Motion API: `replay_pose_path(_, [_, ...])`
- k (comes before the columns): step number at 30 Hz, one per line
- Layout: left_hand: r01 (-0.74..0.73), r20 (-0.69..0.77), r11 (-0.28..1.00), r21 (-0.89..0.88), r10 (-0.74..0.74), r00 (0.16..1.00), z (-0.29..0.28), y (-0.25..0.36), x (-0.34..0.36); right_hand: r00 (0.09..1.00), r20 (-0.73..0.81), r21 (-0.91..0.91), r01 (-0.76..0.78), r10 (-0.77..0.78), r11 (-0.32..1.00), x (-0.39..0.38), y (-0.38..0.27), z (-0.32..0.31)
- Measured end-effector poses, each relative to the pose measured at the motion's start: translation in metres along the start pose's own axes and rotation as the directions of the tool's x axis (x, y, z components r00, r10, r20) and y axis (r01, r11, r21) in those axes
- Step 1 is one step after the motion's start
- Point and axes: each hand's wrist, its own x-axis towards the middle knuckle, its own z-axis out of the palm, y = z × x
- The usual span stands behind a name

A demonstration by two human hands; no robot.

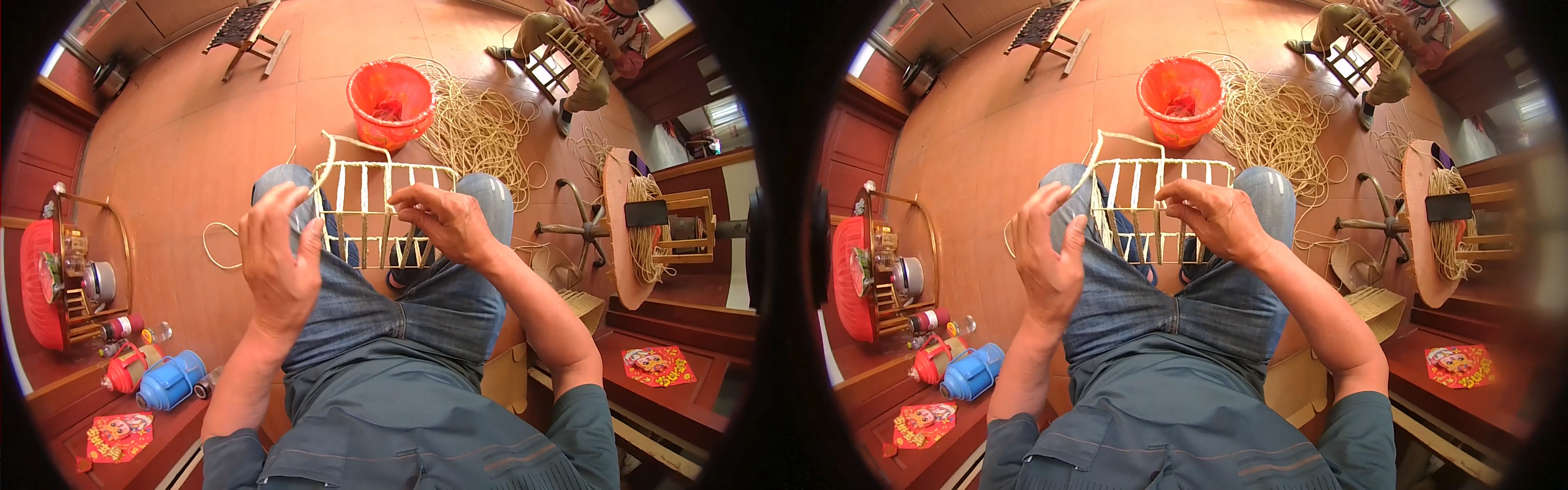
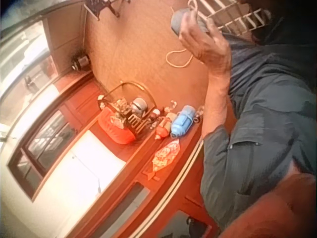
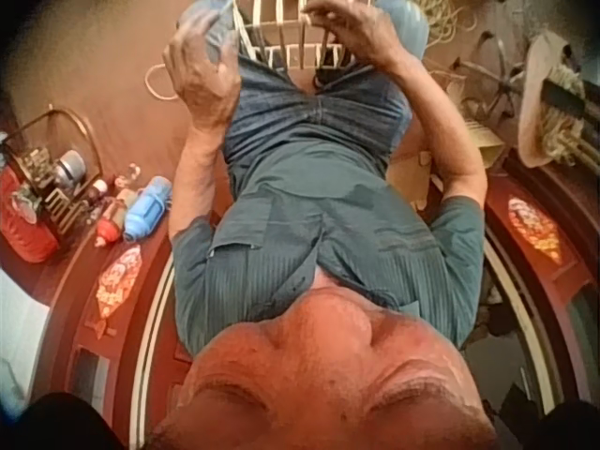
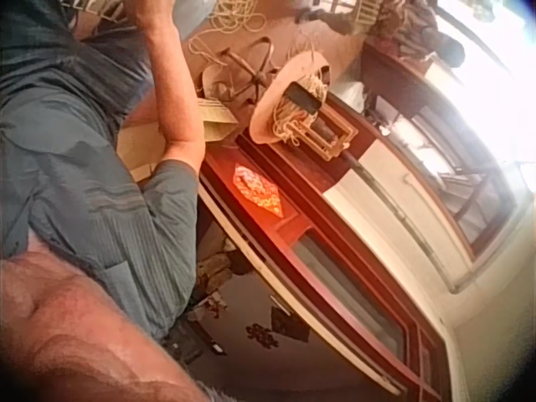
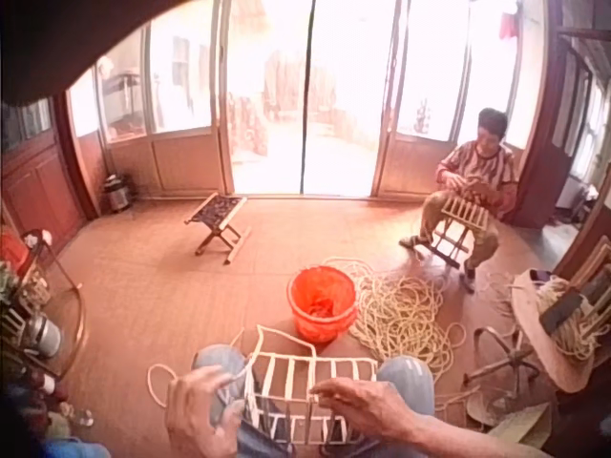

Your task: Weaving a wicker basket using straw material and a pre-made frame.

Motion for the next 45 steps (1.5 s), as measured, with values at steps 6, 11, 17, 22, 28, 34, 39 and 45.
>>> replay_pose_path(6, [-0.008, 0.167, 0.983, -0.181, 0.039, 0.985, 0.049, 0.02, -0.041, 0.965, 0.214, 0.125, -0.182, 0.152, 0.975, 0.015, -0.002, -0.017])
replay_pose_path(11, [-0.032, 0.175, 0.991, -0.133, 0.055, 0.983, 0.091, 0.02, -0.053, 0.948, 0.285, 0.175, -0.199, 0.144, 0.964, 0.019, 0.003, -0.024])
replay_pose_path(17, [-0.208, 0.137, 0.975, 0.073, 0.196, 0.971, 0.108, 0.014, -0.045, 0.949, 0.303, 0.24, -0.167, 0.09, 0.956, 0.025, 0.009, -0.022])
replay_pose_path(22, [-0.208, 0.118, 0.972, 0.112, 0.195, 0.974, 0.111, 0.019, -0.039, 0.938, 0.318, 0.228, -0.214, 0.136, 0.95, 0.026, 0.008, -0.022])
replay_pose_path(28, [0.245, 0.253, 0.898, -0.366, -0.157, 0.955, 0.097, 0.031, -0.037, 0.957, 0.25, 0.137, -0.187, 0.148, 0.973, 0.014, 0.001, -0.022])
replay_pose_path(34, [0.698, 0.672, 0.522, -0.489, -0.285, 0.684, 0.051, 0.026, -0.046, 0.989, 0.114, 0.146, -0.115, 0.099, 0.983, -0.002, -0.003, -0.013])
replay_pose_path(39, [0.693, 0.67, 0.457, -0.558, -0.245, 0.701, 0.001, 0.019, -0.042, 0.985, 0.095, 0.23, -0.164, 0.146, 0.959, -0.002, 0.0, -0.009])
replay_pose_path(45, [0.635, 0.568, 0.311, -0.707, -0.284, 0.772, -0.064, -0.002, -0.013, 0.999, -0.02, 0.21, -0.023, 0.028, 0.977, -0.007, 0.004, 0.0])
